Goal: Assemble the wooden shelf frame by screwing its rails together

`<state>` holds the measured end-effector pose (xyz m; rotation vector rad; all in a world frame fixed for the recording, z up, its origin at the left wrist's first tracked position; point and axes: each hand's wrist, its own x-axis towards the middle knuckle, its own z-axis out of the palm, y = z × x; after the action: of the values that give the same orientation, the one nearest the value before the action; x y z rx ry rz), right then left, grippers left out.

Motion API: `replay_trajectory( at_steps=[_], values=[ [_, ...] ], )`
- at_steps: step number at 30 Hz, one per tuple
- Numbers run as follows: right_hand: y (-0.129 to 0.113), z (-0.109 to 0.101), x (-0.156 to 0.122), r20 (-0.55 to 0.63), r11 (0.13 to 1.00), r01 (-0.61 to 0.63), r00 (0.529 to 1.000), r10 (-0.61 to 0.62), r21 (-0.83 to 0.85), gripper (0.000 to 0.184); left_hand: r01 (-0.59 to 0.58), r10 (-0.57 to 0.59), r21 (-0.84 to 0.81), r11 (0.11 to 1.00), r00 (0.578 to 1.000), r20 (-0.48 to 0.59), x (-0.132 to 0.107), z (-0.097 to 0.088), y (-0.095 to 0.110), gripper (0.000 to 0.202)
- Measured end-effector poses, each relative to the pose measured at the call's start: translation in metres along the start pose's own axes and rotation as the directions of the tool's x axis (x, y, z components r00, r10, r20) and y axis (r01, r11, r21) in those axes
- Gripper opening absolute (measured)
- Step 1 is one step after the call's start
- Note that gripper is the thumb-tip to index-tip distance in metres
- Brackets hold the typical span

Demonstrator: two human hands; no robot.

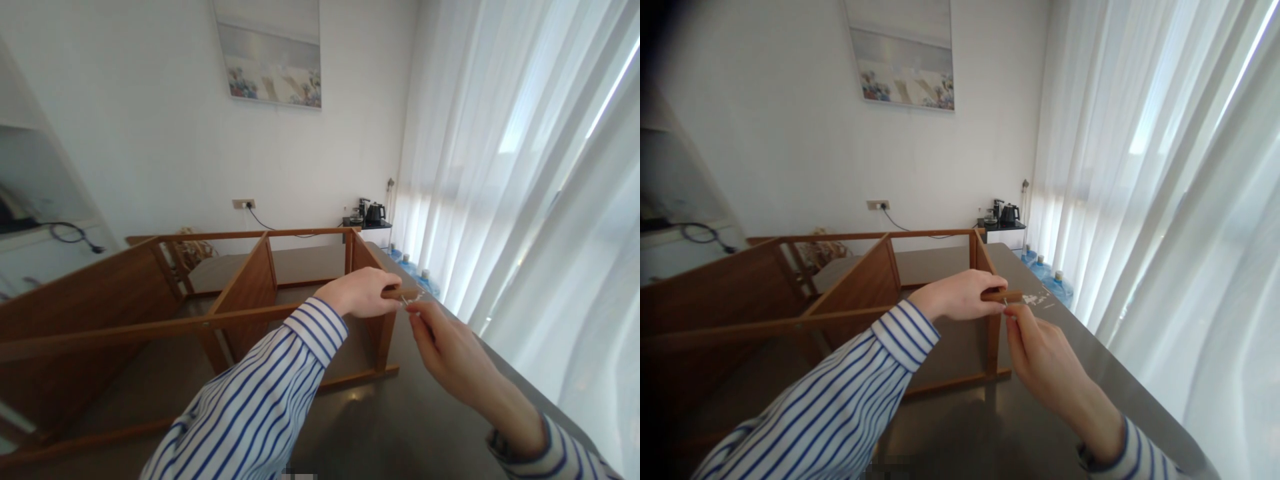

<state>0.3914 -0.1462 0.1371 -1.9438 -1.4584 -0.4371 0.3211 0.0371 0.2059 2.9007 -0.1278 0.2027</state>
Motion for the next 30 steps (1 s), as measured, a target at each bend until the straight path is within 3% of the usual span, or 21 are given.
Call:
replay_trajectory(
  at_steps=[4,7,10,13,16,19,22,25,27,30],
  values=[
    [-0.002,0.010,0.001,-0.052,0.976,-0.115,0.991,0.127,0.187,0.019,-0.011,0.011,0.009,1.000,1.000,-0.004,0.000,0.000,0.000,0.032],
    [-0.005,0.019,0.000,-0.049,0.854,-0.238,0.955,0.293,0.463,0.018,0.001,-0.001,0.013,1.000,1.000,-0.005,0.001,0.000,0.000,0.035],
    [-0.010,0.028,0.000,0.007,0.607,-0.304,0.897,0.441,0.734,0.019,0.014,-0.014,-0.005,1.000,1.000,0.000,0.001,0.000,-0.001,0.038],
    [-0.016,0.034,0.001,0.086,0.297,-0.291,0.830,0.552,0.910,0.023,0.013,-0.013,-0.026,1.000,1.000,0.005,0.002,0.001,-0.001,0.040],
    [-0.022,0.036,0.004,0.179,0.012,-0.230,0.790,0.586,0.973,0.024,-0.006,0.006,-0.037,0.999,1.000,-0.001,0.002,0.003,-0.002,0.037],
    [-0.027,0.037,0.005,0.225,-0.145,-0.173,0.779,0.585,0.974,0.024,-0.022,0.021,-0.041,0.999,1.000,-0.018,0.003,0.005,-0.003,0.035],
    [-0.028,0.039,0.004,0.199,-0.146,-0.139,0.780,0.594,0.980,0.025,-0.021,0.021,-0.041,0.999,1.000,-0.016,0.003,0.005,-0.003,0.035],
    [-0.023,0.039,0.001,0.163,-0.033,-0.175,0.811,0.562,0.984,0.028,-0.017,0.016,-0.038,0.999,1.000,-0.014,0.002,0.005,-0.003,0.038],
    [-0.016,0.038,0.000,0.114,0.120,-0.207,0.841,0.529,0.971,0.029,-0.019,0.018,-0.034,0.999,1.000,-0.017,0.001,0.004,-0.002,0.038],
    [-0.005,0.033,-0.001,-0.011,0.440,-0.232,0.875,0.483,0.867,0.029,-0.020,0.020,-0.030,0.999,1.000,-0.010,0.001,0.003,-0.002,0.036]
  ],
)
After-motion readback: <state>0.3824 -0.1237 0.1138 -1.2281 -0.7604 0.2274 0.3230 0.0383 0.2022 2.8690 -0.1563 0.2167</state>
